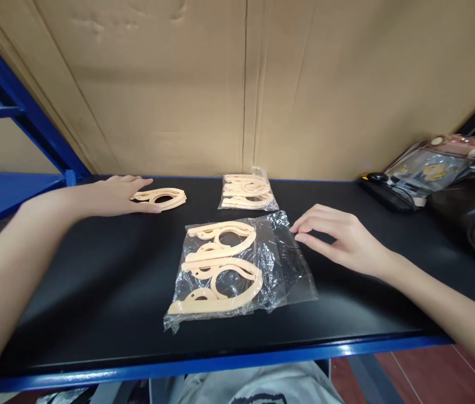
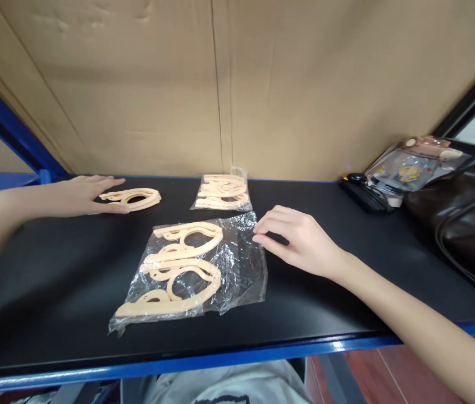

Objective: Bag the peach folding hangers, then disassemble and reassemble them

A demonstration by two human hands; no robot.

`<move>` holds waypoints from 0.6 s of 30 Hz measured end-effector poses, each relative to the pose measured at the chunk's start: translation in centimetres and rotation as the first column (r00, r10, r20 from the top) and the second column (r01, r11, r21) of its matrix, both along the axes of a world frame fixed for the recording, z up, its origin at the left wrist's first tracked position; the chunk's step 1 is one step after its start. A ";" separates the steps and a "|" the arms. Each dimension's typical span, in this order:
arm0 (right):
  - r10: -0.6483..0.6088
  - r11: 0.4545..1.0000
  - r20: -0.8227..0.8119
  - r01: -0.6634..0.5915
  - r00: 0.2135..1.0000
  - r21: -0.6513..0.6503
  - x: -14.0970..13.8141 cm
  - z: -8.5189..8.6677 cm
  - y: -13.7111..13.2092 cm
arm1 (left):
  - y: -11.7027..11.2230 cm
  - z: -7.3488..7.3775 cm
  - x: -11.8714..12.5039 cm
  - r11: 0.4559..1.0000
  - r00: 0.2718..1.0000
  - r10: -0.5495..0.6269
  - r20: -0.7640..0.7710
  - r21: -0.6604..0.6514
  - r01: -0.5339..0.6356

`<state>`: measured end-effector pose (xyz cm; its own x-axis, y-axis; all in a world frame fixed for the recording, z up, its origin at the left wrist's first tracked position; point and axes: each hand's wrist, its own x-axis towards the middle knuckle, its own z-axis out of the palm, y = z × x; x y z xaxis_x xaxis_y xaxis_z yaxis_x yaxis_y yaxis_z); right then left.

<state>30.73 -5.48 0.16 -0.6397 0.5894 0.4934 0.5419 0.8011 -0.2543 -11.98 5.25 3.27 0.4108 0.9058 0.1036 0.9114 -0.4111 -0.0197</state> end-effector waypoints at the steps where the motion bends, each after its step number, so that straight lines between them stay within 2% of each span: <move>1: 0.000 1.000 0.006 0.000 1.000 0.004 0.0 0.0 0.0 | 0.0 0.2 -0.2 0.997 0.997 0.054 -0.048 -0.043 -0.057; 4: 0.004 1.000 0.019 -0.004 1.000 0.009 -0.1 -0.1 0.0 | -0.4 0.9 0.4 0.983 0.988 0.103 -0.115 -0.140 -0.119; 9: 0.008 1.000 0.032 -0.008 0.999 -0.006 -0.3 -0.2 0.0 | -0.7 0.9 1.6 0.988 0.989 0.088 -0.116 -0.118 -0.102; 14: 0.011 1.000 0.042 -0.011 0.999 -0.008 -0.3 -0.3 0.0 | -0.1 0.2 1.4 0.999 0.984 0.043 -0.171 0.002 -0.043; 18: 0.013 1.000 0.046 -0.013 0.999 -0.007 -0.2 -0.2 0.0 | -0.1 0.2 1.8 0.993 0.987 0.057 -0.153 -0.096 -0.072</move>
<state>30.56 -5.46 -0.04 -0.6692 0.5843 0.4591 0.5429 0.8063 -0.2347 -10.23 5.18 3.43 0.3553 0.9335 -0.0477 0.9258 -0.3585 -0.1199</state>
